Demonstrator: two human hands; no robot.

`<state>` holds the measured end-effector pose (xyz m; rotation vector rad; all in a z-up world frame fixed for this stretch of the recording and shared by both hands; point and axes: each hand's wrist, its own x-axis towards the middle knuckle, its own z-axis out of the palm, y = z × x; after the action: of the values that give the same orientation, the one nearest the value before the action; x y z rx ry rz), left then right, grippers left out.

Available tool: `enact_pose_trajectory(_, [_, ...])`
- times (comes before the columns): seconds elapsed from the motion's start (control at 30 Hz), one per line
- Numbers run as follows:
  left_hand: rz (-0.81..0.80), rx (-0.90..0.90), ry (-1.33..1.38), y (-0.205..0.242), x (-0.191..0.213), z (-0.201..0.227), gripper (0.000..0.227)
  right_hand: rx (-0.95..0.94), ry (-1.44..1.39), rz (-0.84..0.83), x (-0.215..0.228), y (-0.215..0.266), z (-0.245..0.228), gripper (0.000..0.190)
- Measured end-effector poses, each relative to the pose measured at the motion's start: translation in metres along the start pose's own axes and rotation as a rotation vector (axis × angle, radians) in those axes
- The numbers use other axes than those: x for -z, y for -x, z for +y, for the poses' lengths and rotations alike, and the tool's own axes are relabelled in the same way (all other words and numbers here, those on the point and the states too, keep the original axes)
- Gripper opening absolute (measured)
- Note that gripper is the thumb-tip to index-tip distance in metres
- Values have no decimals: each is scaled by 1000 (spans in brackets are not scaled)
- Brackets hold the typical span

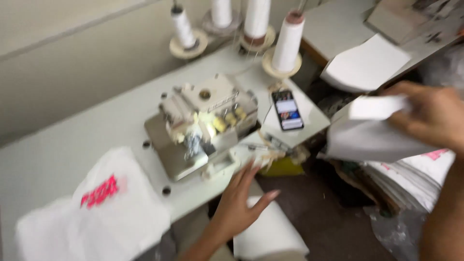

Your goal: Unfolding and stacking white fabric pieces with pink printed text on a sewing factory workbench.

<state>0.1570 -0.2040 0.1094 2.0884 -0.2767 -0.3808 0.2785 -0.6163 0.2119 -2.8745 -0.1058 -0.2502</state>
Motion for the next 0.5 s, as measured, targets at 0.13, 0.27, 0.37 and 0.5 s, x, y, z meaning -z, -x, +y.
enact_pose_trajectory(0.13, [157,-410,-334,-5,3,89,110,358,-279,-354,-43,49,-102,45])
enact_pose_trajectory(0.27, [96,-289,-681,-20,-16,73,36,495,-525,-315,-89,87,-141,36])
enact_pose_trajectory(0.37, [18,-213,-622,-7,4,63,8,296,-1284,-117,-128,115,-158,42])
enact_pose_trajectory(0.5, [165,-241,-364,28,33,62,34,-39,-1383,146,-227,151,-140,64])
